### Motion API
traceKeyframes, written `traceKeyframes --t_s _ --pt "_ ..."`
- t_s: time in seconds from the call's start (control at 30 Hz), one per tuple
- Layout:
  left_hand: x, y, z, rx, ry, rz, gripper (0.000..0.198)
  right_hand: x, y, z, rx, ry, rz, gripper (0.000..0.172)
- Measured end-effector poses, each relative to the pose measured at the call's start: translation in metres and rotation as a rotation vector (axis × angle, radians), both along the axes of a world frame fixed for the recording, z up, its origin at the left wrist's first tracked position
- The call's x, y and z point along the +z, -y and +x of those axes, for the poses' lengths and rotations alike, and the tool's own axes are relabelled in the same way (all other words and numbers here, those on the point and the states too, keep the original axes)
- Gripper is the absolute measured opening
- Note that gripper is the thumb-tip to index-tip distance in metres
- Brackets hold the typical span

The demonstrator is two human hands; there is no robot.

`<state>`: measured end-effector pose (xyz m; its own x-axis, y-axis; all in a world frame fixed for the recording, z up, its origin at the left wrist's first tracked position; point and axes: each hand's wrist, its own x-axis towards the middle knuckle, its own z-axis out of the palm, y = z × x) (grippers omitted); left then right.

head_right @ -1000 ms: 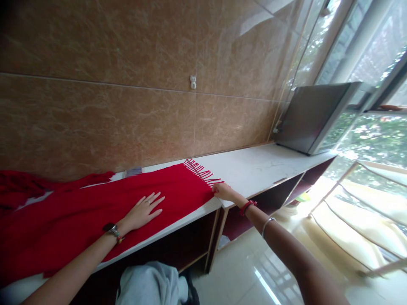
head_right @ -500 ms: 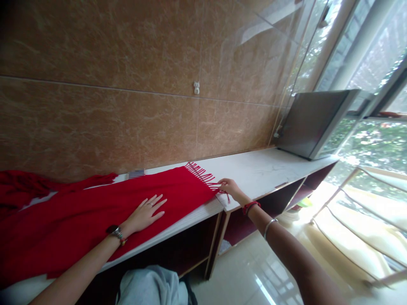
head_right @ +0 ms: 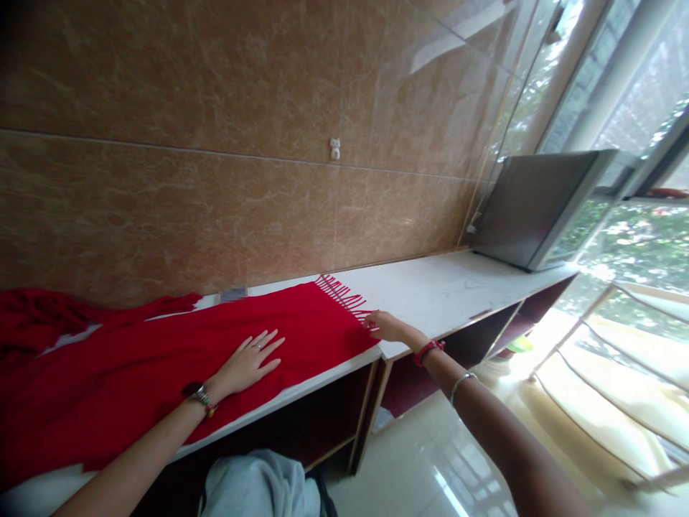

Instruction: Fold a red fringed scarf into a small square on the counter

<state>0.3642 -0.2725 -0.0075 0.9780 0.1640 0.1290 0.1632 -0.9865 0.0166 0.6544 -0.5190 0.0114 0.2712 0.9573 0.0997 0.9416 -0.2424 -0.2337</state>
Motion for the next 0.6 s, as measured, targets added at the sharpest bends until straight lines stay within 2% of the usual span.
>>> traceKeyframes --t_s 0.13,0.33,0.5,0.6 --pt "0.002 0.002 0.000 0.005 -0.010 0.004 0.051 -0.004 0.006 0.004 0.039 0.000 -0.084 0.032" --pt "0.000 0.000 0.000 -0.006 -0.002 -0.001 0.051 -0.008 0.027 0.030 -0.097 0.160 -0.102 0.028" --pt "-0.005 -0.004 0.001 -0.009 0.015 -0.009 0.051 -0.005 0.034 0.046 -0.231 0.221 -0.048 0.028" --pt "-0.004 -0.004 0.001 -0.006 0.010 -0.015 0.050 0.002 0.021 0.037 -0.247 0.224 0.031 0.028"
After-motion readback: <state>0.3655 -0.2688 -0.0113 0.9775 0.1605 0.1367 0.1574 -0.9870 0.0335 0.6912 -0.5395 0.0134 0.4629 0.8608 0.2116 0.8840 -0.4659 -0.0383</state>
